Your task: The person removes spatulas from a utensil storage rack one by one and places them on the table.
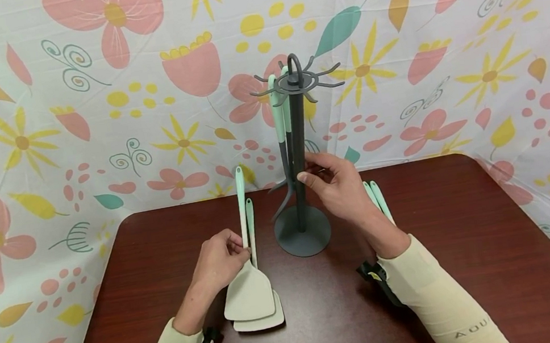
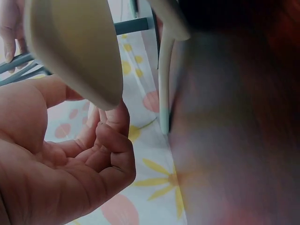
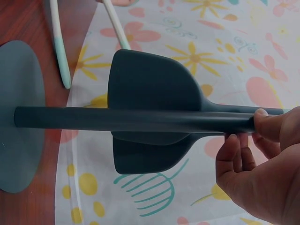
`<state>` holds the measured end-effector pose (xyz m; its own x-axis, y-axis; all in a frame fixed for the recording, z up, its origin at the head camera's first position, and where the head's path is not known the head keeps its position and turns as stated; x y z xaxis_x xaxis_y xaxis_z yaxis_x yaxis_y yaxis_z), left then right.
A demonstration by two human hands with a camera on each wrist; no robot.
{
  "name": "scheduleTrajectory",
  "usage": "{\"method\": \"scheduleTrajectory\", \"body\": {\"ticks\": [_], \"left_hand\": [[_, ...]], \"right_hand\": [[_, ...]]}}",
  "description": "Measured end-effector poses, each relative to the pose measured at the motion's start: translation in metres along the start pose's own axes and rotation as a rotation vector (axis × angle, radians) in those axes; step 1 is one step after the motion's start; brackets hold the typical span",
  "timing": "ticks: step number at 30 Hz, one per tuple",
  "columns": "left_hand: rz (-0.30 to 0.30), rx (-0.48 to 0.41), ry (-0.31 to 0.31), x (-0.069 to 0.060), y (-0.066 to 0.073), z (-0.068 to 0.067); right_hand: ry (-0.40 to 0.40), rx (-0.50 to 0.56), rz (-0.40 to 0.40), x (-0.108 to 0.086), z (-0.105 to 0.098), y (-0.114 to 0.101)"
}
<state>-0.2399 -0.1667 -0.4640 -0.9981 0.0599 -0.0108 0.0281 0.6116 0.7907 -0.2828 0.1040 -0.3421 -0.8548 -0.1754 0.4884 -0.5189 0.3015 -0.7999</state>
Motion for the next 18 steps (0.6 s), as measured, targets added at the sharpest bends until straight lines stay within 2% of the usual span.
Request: {"method": "scheduleTrajectory", "body": {"ticks": [18], "left_hand": [[-0.095, 0.024, -0.054, -0.004, -0.014, 0.006]], "right_hand": [[0.000, 0.009, 0.005, 0.000, 0.000, 0.000]]}}
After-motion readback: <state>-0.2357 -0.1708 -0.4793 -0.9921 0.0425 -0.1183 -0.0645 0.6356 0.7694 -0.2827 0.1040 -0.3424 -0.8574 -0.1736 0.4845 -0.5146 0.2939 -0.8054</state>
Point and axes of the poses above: each hand's wrist, its own x-axis towards the middle knuckle, its own z-axis out of the palm, y = z × x, the point moved 8 cm from there along x, towards the middle knuckle, and after that the axes turned 4 degrees about -x, right-handed, at the moved point
